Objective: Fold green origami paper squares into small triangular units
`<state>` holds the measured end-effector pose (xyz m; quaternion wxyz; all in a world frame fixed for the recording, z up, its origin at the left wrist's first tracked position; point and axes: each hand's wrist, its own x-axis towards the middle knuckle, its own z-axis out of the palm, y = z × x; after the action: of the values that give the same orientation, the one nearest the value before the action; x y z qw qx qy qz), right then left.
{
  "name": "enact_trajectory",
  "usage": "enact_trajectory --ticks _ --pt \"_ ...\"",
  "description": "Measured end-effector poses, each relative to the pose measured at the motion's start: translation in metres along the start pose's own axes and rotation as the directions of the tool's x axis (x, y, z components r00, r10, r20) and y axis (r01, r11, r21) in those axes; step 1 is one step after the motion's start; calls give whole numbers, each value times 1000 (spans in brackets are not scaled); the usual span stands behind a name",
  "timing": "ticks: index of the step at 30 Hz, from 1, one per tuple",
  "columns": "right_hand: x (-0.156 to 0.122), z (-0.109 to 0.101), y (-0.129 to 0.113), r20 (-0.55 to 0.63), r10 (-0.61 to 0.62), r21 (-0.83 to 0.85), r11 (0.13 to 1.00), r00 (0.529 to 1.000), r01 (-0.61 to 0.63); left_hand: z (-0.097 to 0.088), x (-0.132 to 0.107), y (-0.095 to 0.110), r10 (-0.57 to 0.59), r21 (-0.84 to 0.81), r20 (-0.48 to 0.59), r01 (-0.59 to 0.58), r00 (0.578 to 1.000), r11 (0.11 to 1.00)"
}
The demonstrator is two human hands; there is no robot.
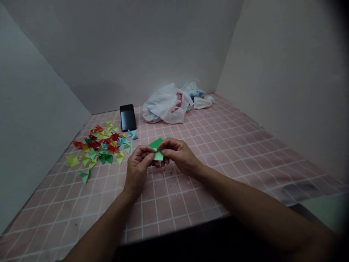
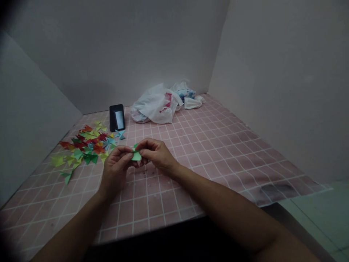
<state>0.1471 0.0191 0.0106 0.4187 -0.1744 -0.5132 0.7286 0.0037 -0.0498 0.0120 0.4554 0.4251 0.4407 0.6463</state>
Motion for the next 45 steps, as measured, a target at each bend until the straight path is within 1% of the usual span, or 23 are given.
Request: enact_trajectory --ticks 5,10,16,23,28,36,42,45 --pt "-1 1 -1 -10 16 40 999 1000 -16 0 -1 0 31 1 2 -31 1000 1000" --pt "0 0 0 -16 41 43 998 999 -40 -1 -1 -2 60 32 -3 -60 998 998" --pt "0 0 0 -34 17 26 1000 999 -16 -1 -3 0 39 43 25 -40 999 998" --pt "-2 4 -6 -25 -33 -47 998 999 31 2 -3 1 52 95 -6 -51 999 994" --pt "-3 4 -5 -12 -45 -49 998 999 45 3 -3 4 88 109 -20 -85 996 990" --pt "-4 3 -4 19 -42 -40 998 999 43 7 -6 9 199 169 -34 -191 979 967" --pt "-5 3 -4 18 -32 -42 999 999 33 8 -7 9 227 206 -48 -213 973 955" --pt "-5 3 -4 25 -53 -41 998 998 54 9 -7 11 247 219 -56 -229 967 948"
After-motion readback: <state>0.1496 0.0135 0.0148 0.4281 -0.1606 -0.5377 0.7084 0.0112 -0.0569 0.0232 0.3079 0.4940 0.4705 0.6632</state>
